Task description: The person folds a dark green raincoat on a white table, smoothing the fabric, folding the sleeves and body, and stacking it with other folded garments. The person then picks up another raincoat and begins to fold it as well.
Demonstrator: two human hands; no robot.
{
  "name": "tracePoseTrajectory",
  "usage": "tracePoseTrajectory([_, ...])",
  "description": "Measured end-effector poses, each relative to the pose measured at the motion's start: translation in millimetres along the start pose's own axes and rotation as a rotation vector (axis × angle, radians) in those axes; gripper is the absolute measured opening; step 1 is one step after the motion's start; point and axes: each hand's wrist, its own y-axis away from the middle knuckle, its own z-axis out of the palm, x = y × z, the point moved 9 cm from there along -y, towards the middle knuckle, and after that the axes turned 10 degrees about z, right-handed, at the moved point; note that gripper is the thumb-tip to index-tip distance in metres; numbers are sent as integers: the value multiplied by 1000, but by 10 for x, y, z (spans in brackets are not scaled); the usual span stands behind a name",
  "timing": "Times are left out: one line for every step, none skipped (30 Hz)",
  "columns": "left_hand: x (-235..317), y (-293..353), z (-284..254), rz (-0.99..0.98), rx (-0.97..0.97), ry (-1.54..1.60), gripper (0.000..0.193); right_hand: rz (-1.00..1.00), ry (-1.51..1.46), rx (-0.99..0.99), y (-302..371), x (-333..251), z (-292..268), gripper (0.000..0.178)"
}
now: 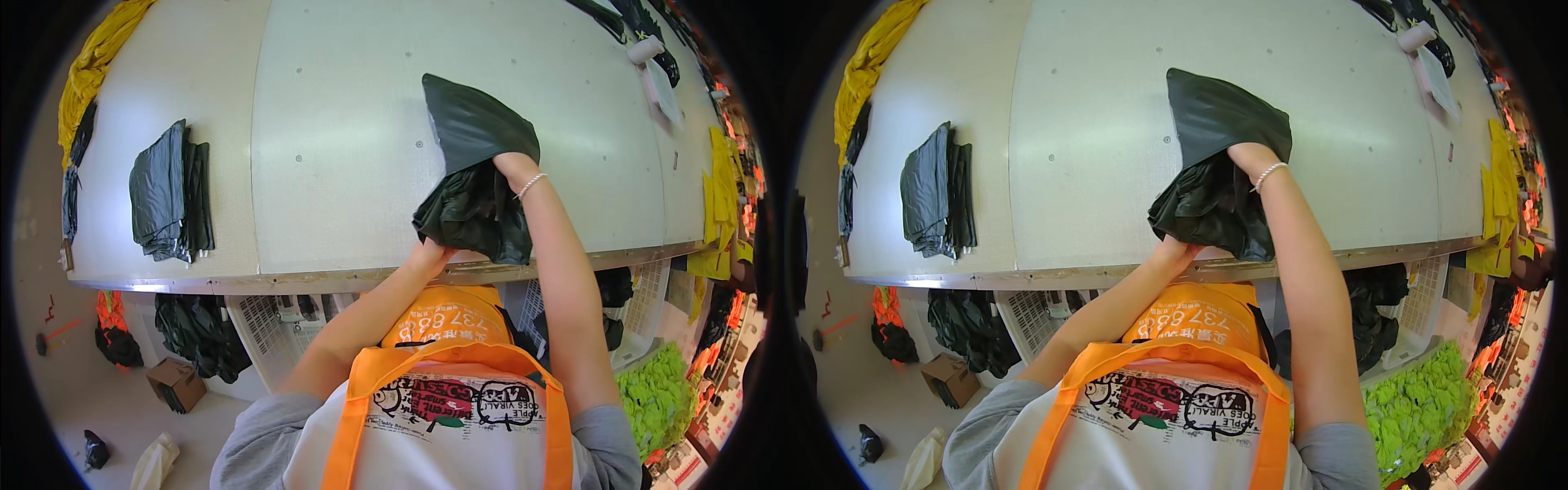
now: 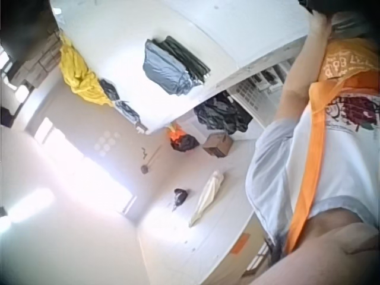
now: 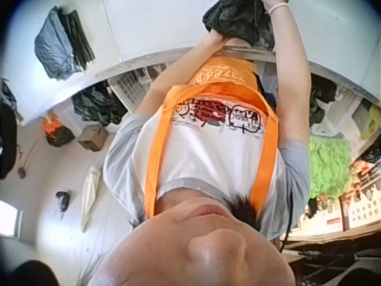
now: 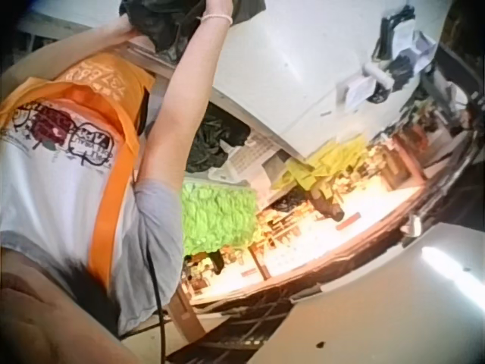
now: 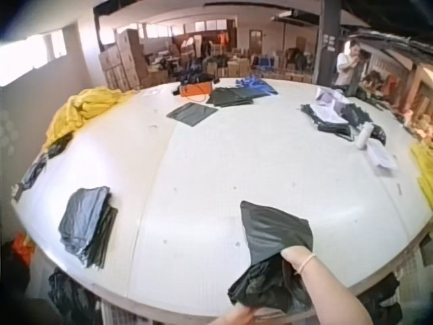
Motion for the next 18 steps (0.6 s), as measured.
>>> tracePoseTrajectory([9, -5, -3, 53, 11, 4, 50, -8, -42, 14, -45, 74, -75, 44])
tracePoseTrajectory([-1, -15, -42, 56, 22, -3, 50, -17, -85, 29, -131, 207, -189, 42])
tracePoseTrajectory([16, -51, -45, 56, 26, -13, 49, -29, -129, 51, -173, 246, -285, 41])
tracePoseTrajectory([37, -87, -52, 56, 30, -22, 49, -130, 55, 137, -187, 191, -361, 39])
tracePoseTrajectory([27, -112, -60, 9, 32, -2, 48, -230, 242, 222, -183, 131, -413, 38])
tracePoseTrajectory([27, -142, -5, 2, 28, -10, 48, -327, 430, 307, -168, 53, -441, 36])
tracePoseTrajectory([22, -169, 42, -6, 25, -17, 47, -291, 334, 340, -246, 76, -496, 34])
tracePoseTrajectory([14, -190, 81, -12, 23, -24, 47, -333, 330, 372, -273, 96, -473, 35])
tracePoseTrajectory([6, -211, 102, -24, 30, -68, 48, -377, 328, 401, -305, 123, -445, 37])
tracePoseTrajectory([8, -213, 166, -31, 22, -45, 48, -417, 325, 430, -323, 169, -404, 38])
tracePoseTrajectory([14, -212, 228, -38, 15, -21, 48, -450, 341, 452, -344, 215, -348, 39])
tracePoseTrajectory([23, -187, 237, -43, 13, 3, 48, -474, 368, 464, -312, 236, -235, 39])
tracePoseTrajectory([3, -201, 191, -65, -3, -11, 48, -490, 402, 471, -293, 251, -138, 40])
tracePoseTrajectory([-56, -189, 144, -102, 41, -20, 49, -496, 441, 479, -250, 284, -50, 40])
tracePoseTrajectory([-87, -197, 158, -131, 78, -34, 49, -506, 470, 485, -226, 271, 19, 41])
tracePoseTrajectory([-117, -195, 154, -160, 116, -48, 49, -504, 491, 485, -244, 258, 39, 41])
tracePoseTrajectory([-174, -183, 58, -180, 126, -33, 50, -494, 503, 472, -252, 271, 62, 42])
tracePoseTrajectory([-133, -190, 103, -166, 121, -22, 49, -484, 495, 462, -301, 244, 17, 43])
